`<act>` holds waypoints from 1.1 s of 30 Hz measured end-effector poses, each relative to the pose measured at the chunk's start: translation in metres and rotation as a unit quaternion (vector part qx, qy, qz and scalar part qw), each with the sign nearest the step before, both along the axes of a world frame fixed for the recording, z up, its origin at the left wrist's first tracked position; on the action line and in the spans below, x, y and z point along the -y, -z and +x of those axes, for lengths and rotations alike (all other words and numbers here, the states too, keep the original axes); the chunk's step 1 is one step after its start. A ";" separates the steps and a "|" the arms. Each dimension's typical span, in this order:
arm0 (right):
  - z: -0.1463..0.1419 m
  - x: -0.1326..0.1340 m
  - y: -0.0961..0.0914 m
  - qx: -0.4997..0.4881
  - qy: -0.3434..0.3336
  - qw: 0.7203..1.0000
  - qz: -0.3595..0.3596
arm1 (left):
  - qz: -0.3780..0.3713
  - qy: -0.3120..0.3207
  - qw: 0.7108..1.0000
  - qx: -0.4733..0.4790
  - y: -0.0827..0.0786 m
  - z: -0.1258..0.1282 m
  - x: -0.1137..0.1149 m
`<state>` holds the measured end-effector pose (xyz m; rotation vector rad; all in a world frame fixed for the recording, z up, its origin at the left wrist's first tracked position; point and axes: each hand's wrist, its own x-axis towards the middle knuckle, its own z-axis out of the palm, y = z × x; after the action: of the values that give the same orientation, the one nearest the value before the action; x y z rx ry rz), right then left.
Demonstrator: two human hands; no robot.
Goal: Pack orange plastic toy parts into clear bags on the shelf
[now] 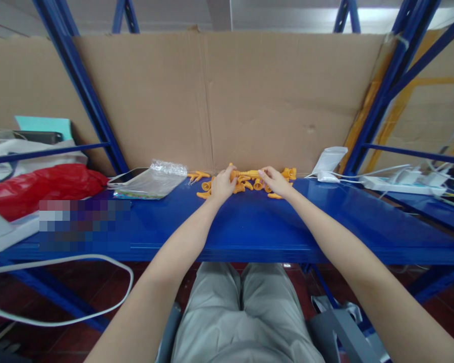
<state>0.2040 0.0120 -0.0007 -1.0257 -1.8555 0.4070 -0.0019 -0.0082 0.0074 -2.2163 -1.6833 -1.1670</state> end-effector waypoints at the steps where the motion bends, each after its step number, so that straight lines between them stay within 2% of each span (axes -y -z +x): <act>1: 0.001 0.000 0.000 -0.007 -0.009 1.000 -0.005 | -0.001 0.000 1.000 -0.003 0.000 0.000 0.000; 4: 0.005 0.001 -0.002 0.002 -0.004 0.999 0.043 | -0.003 0.000 1.000 -0.008 0.000 0.000 0.000; 6: 0.008 0.003 -0.004 0.047 0.012 0.995 0.085 | -0.003 -0.001 1.000 -0.010 0.000 0.000 0.000; 10: 0.013 0.007 -0.008 0.152 0.044 0.977 0.145 | -0.004 0.002 1.000 -0.019 0.000 0.001 0.000; 15: 0.020 0.010 -0.015 0.200 0.093 0.954 0.201 | -0.010 -0.010 1.000 -0.012 0.000 -0.002 -0.001; 20: 0.029 0.009 -0.017 0.191 0.112 0.951 0.215 | -0.018 -0.030 0.999 0.006 0.000 -0.007 -0.003; 24: 0.032 0.006 -0.016 0.187 0.134 0.947 0.222 | -0.016 -0.021 1.000 0.008 0.000 -0.006 -0.003; 33: 0.045 0.012 -0.026 0.143 0.280 0.922 0.226 | -0.001 -0.006 1.000 0.002 0.000 -0.004 -0.003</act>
<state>0.2493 -0.0005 0.0250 -1.2658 -1.6829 -0.5151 -0.0064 -0.0053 0.0075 -2.2041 -1.6981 -1.1682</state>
